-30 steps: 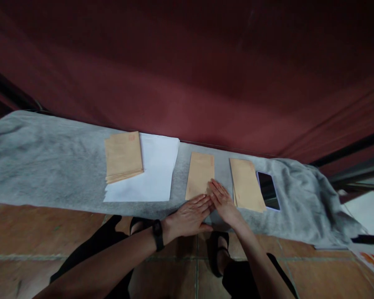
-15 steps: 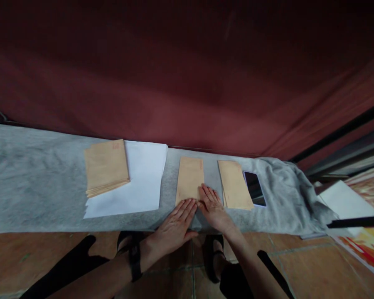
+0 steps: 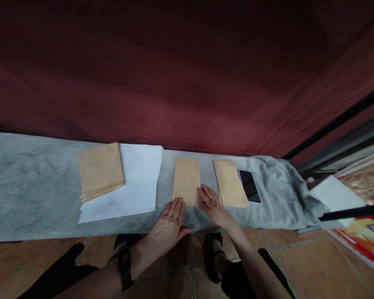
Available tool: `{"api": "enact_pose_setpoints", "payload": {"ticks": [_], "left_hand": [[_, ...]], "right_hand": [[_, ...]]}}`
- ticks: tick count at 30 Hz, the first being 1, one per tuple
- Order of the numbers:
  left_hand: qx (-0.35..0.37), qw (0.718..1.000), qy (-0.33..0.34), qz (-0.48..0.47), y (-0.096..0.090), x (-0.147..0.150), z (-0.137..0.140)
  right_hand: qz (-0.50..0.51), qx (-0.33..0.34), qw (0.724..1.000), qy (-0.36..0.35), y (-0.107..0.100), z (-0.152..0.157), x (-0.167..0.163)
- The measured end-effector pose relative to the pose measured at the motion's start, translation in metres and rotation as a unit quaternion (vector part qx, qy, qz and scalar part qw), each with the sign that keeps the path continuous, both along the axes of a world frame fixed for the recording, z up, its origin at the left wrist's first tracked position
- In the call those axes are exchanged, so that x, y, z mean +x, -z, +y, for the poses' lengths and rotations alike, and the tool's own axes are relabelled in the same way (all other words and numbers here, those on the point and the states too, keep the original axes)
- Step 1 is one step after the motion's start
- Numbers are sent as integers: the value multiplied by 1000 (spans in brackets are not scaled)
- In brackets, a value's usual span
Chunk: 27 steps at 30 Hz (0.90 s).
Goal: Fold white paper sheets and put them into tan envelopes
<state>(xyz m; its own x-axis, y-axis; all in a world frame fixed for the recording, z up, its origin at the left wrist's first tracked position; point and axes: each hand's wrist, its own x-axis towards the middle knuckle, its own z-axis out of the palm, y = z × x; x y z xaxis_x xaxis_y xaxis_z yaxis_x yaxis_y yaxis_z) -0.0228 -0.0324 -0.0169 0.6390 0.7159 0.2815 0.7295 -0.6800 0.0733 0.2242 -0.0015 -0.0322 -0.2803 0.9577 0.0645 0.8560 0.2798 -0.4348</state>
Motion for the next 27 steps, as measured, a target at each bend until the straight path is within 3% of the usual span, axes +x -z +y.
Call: {"api": "enact_pose_setpoints", "payload": {"ticks": [8,13,19,27], "left_hand": [[-29,1000,-3,-10,-11,21,31],[-63,998,-22,-12,-4,47,72],[-30,995,-77,-56,4,76,119],[-19,994,-84,-63,8,88,133]], "right_hand": [[30,17,999,14,-4,0,0],[69,29,997,17,-10,4,-1],[68,11,997,27,-23,7,-5],[74,7,997,26,-28,8,-5]]}}
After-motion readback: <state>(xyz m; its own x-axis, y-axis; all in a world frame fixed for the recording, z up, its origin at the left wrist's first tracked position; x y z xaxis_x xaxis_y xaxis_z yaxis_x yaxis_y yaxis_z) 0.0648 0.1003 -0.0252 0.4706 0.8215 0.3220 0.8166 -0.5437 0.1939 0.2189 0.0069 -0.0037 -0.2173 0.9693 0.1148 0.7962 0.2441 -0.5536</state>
